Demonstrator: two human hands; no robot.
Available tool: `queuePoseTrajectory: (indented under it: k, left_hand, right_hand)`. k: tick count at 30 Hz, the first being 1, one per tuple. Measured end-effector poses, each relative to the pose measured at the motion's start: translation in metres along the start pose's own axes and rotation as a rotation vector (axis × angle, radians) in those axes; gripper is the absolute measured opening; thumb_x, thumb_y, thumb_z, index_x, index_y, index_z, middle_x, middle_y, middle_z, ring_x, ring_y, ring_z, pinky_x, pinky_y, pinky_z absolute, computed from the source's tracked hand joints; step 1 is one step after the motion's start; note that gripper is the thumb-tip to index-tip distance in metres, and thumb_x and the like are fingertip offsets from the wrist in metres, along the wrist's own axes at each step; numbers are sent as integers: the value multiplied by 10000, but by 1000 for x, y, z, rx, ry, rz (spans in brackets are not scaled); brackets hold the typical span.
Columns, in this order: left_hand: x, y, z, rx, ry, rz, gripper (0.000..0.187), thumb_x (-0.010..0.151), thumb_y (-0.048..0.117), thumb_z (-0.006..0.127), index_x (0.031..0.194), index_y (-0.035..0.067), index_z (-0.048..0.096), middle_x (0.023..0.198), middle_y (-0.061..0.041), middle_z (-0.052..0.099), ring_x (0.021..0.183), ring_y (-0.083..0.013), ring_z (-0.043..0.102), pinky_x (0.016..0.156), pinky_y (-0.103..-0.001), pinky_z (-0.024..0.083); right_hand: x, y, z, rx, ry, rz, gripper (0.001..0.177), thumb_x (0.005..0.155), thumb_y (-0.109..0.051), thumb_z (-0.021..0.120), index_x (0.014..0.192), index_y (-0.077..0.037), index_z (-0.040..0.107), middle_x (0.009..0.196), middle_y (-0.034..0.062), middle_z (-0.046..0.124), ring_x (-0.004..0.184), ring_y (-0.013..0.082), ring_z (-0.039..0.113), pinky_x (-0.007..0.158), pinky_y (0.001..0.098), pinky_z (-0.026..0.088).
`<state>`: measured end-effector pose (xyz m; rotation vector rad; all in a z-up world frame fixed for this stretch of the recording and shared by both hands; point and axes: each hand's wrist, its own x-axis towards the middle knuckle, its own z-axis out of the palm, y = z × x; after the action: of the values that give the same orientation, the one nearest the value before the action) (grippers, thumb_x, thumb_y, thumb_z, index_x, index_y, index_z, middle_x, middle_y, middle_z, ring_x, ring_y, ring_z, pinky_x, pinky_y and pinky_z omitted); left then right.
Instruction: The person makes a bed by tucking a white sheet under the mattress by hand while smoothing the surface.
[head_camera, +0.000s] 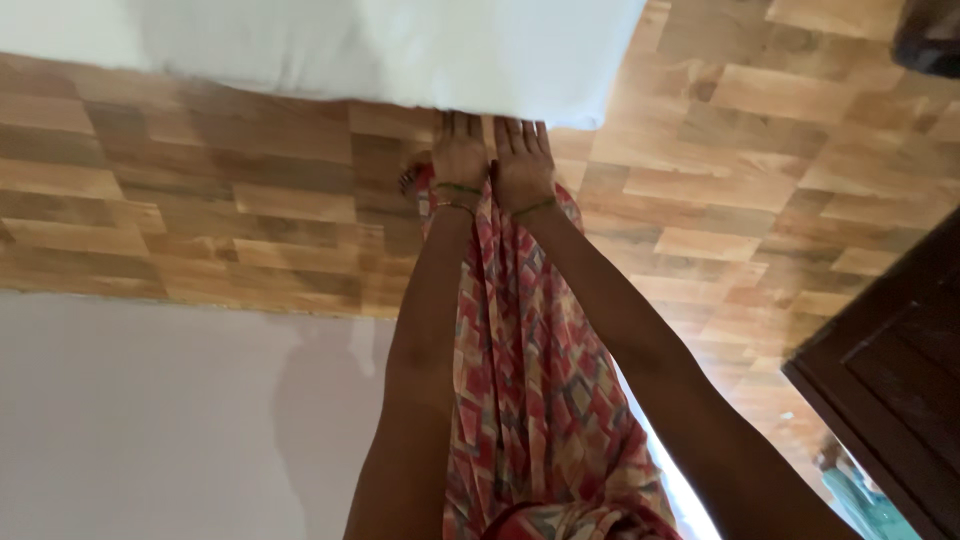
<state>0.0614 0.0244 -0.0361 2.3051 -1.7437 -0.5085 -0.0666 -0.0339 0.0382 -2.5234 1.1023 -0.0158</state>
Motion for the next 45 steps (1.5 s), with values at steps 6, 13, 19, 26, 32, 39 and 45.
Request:
queuePoseTrajectory:
  k: [6,13,19,26,32,39,45]
  left_hand:
    - [-29,67,-5,-329,318,-291,590,962,163,647,1481,-51,465,1540,-289,433,1380,-476,422,1168,-488,389]
    - [15,87,70,-983,135,-689,513,1071,221,664,1347,-172,483,1273,-401,509,1148,-524,504,1011,-524,512]
    - [4,144,41,-548,267,-564,362,1035,157,628,1323,-59,589,1237,-244,644,1136,-425,638,933,-487,559]
    - [-4,184,32,-360,245,-346,542,936,4,533,1465,-108,495,1481,-279,471,1341,-459,520,1114,-469,460]
    - [-5,163,37,-146,173,-112,444,969,142,552,1364,-60,581,1440,-247,509,1326,-471,509,1199,-574,405]
    - [22,170,39,-210,-207,-225,470,901,192,535,1312,-13,639,1383,-217,582,1272,-416,560,1122,-539,438]
    - [55,176,16,-205,-638,-311,419,951,247,523,1283,42,676,1379,-175,618,1258,-349,596,1083,-508,474]
  right_hand:
    - [-73,66,-45,162,55,82,691,881,-79,737,1513,22,478,1598,212,453,1509,351,402,1270,467,328]
    - [-47,106,-58,335,14,48,706,826,-22,761,1484,28,510,1556,213,474,1471,398,399,1207,467,374]
    - [-28,126,-61,311,-94,-100,634,811,15,692,1432,25,567,1513,187,537,1479,347,434,1253,444,369]
    - [-1,136,-50,-144,-244,-288,433,970,-176,548,1372,-36,626,1482,136,598,1458,272,465,1253,483,252]
    - [42,133,-50,-486,-602,-337,411,1001,-232,518,1374,-101,633,1386,72,659,1373,226,523,1283,477,224]
    - [41,196,-28,-237,-565,-369,485,929,-174,559,1403,-87,607,1349,152,679,1232,333,584,1062,442,444]
    - [26,213,-11,-302,-471,-468,458,860,-131,588,1301,-58,682,1265,163,717,1170,351,631,1008,459,490]
